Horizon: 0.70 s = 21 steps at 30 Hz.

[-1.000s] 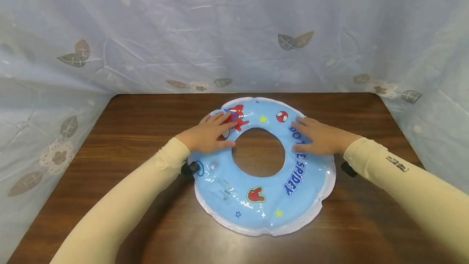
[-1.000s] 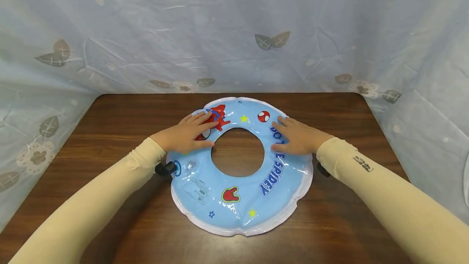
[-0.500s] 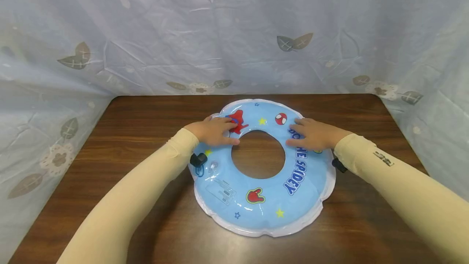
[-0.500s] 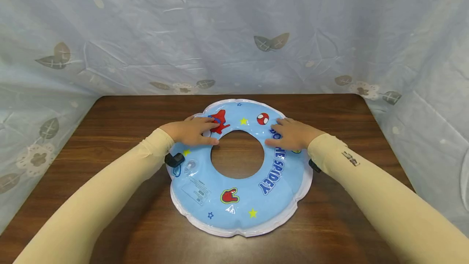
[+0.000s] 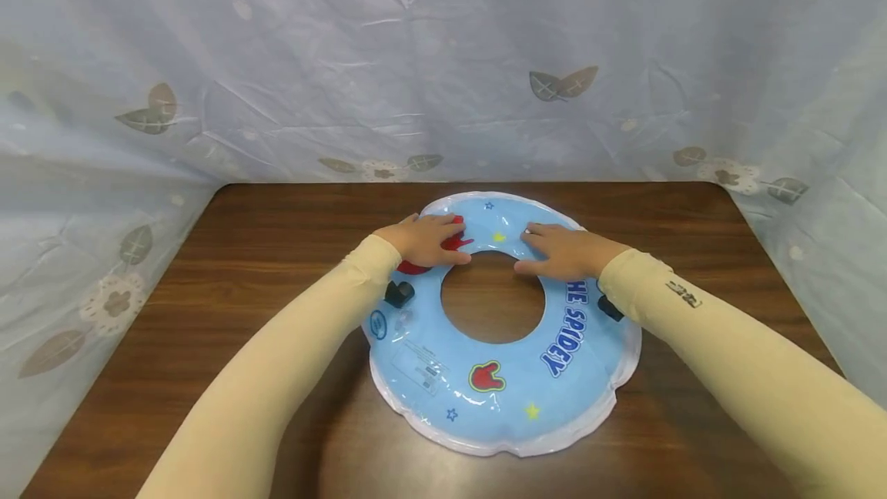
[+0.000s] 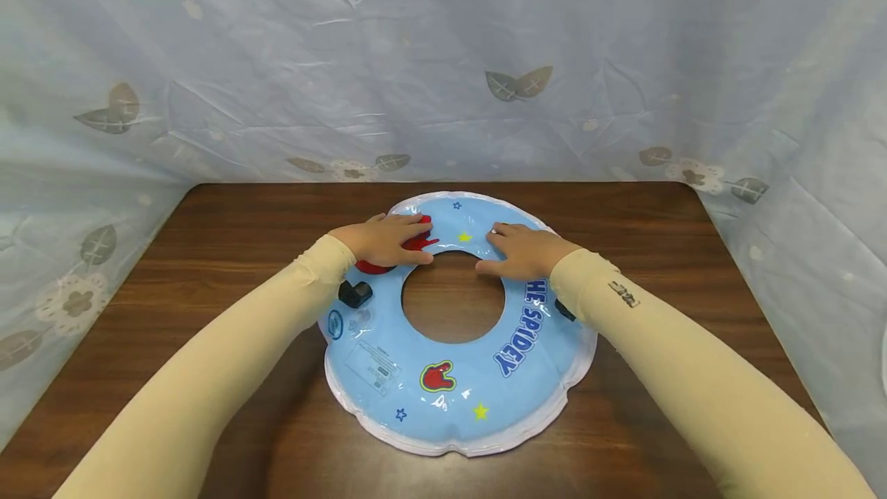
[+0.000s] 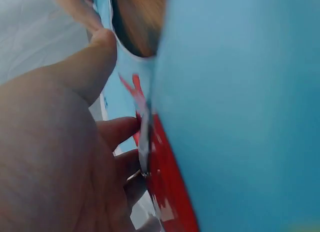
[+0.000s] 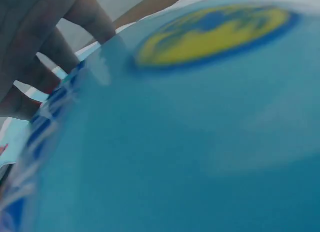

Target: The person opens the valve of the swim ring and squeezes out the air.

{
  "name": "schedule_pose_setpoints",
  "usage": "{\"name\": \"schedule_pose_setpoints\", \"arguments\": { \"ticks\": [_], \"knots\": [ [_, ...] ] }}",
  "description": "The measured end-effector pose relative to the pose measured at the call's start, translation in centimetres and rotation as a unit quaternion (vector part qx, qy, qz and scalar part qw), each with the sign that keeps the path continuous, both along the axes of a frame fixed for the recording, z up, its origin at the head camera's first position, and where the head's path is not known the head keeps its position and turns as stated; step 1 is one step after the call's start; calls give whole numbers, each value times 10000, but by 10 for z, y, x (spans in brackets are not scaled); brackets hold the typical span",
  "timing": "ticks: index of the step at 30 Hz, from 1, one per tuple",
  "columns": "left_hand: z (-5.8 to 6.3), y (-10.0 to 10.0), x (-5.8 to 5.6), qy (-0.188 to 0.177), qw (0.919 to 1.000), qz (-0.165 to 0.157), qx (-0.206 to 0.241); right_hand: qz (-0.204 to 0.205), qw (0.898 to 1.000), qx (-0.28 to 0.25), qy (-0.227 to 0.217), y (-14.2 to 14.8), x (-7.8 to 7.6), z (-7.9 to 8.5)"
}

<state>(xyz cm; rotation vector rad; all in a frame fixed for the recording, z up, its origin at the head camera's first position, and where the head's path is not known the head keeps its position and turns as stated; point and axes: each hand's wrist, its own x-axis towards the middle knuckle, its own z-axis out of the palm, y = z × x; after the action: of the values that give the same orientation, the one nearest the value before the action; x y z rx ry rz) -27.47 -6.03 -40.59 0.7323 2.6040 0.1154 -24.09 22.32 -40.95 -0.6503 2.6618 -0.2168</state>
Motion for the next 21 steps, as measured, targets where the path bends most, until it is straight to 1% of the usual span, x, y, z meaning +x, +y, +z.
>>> {"name": "schedule_pose_setpoints", "arguments": {
  "ticks": [4, 6, 8, 11, 12, 14, 15, 17, 20, 21],
  "knots": [
    [-1, -21, -1, -10, 9996, 76, 286, -165, 9998, 55, 83, 13, 4, 0],
    [1, -34, 1, 87, 9992, 108, 373, -240, 9995, 126, 175, 19, 9, 4],
    [4, -47, 7, 276, 9984, 138, 465, -162, 9988, 257, 393, 26, 16, 6],
    [11, -65, 25, 618, 9960, 197, 615, 72, 9968, 328, 726, 34, 30, 9],
    [13, -70, 32, 721, 9950, 175, 668, 185, 9957, 331, 841, 35, 35, 10],
    [19, -78, 50, 806, 9933, 134, 812, 404, 9935, 249, 1033, 36, 45, 10],
    [20, -81, 58, 787, 9934, 74, 832, 480, 9927, 195, 1088, 37, 51, 10],
    [20, -86, 74, 691, 9938, -124, 866, 691, 9898, 117, 1241, 36, 61, 8],
    [16, -91, 94, 463, 9935, -407, 955, 926, 9861, 10, 1382, 37, 75, 3],
    [13, -93, 100, 388, 9933, -453, 988, 984, 9854, -17, 1388, 37, 80, 1]
  ]
}}
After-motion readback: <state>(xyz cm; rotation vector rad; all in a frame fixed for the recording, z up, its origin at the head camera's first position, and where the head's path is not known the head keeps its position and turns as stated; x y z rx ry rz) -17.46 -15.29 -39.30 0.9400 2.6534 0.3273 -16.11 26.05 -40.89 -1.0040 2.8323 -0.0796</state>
